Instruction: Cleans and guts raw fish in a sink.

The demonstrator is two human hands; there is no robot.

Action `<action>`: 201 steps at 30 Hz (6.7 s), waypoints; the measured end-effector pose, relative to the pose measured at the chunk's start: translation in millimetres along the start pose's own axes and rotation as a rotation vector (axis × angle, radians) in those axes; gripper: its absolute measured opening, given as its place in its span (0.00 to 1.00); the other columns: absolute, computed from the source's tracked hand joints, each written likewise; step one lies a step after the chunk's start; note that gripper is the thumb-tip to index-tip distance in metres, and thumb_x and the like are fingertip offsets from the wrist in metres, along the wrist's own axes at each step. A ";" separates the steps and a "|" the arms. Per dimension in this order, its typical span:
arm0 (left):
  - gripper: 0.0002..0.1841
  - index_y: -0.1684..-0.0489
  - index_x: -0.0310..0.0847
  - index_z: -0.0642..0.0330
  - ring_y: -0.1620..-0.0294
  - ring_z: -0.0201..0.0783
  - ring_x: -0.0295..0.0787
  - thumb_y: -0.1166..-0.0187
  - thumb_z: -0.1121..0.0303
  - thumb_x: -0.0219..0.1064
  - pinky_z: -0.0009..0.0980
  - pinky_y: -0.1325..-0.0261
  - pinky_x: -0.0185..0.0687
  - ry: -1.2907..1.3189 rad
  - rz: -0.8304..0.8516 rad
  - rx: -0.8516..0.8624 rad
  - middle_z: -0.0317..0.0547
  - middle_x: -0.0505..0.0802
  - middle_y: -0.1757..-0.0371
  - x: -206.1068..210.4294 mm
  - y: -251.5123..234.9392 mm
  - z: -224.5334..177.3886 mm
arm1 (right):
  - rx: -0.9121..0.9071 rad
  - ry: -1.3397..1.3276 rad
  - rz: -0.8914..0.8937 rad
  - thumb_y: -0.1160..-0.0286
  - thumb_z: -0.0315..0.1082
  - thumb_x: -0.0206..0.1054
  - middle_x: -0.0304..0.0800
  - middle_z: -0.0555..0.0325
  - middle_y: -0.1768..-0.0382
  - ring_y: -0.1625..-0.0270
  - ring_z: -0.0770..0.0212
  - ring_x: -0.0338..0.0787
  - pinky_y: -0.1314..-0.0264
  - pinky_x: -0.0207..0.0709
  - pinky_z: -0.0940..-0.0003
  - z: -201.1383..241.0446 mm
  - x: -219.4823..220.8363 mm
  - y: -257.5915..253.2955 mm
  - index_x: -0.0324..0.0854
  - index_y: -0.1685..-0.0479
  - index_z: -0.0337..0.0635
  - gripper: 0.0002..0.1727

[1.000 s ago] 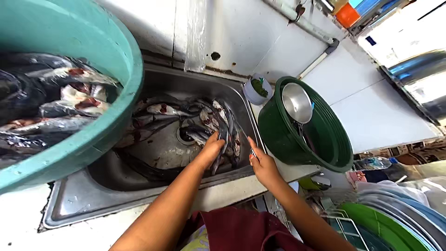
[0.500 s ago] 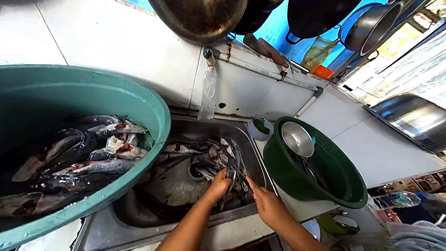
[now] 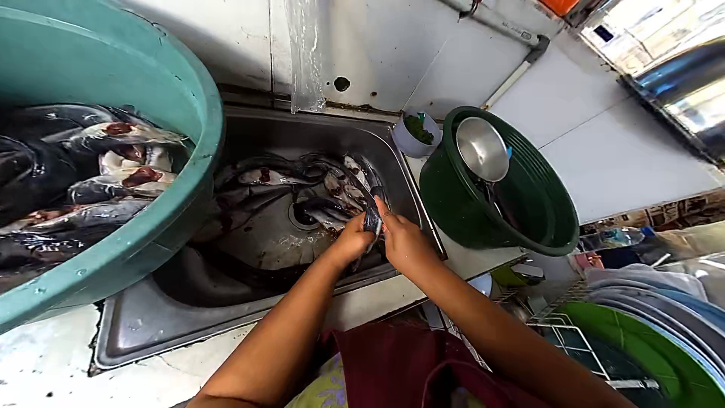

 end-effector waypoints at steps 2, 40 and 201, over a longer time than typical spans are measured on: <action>0.17 0.45 0.80 0.66 0.63 0.28 0.85 0.33 0.80 0.57 0.31 0.56 0.84 0.043 -0.021 0.010 0.42 0.89 0.61 -4.1 -1.2 2.4 | -0.054 -0.047 -0.026 0.13 0.26 0.53 0.90 0.37 0.43 0.44 0.39 0.92 0.38 0.83 0.42 -4.2 1.1 1.5 0.53 0.04 0.53 0.36; 0.12 0.71 0.75 0.50 0.68 0.33 0.84 0.15 0.73 0.53 0.36 0.57 0.85 -0.232 -0.616 0.286 0.35 0.85 0.71 -149.8 42.8 -325.2 | 0.236 -0.731 0.052 0.10 0.33 0.52 0.83 0.50 0.62 0.77 0.62 0.75 0.73 0.73 0.63 -152.0 73.0 55.0 0.57 0.06 0.56 0.32; 0.20 0.35 0.72 0.59 0.76 0.31 0.74 0.25 0.76 0.47 0.29 0.72 0.72 0.089 -0.041 -0.171 0.41 0.81 0.69 -14.6 2.0 18.2 | -0.035 0.042 0.075 0.12 0.29 0.49 0.90 0.40 0.44 0.47 0.43 0.93 0.41 0.85 0.47 -25.0 14.6 21.9 0.56 0.05 0.52 0.33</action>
Point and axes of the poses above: each hand's wrist, its own y-axis away from the middle knuckle, its own x-axis out of the palm, z = x × y, the point moved 7 cm from there along -y, towards the middle knuckle
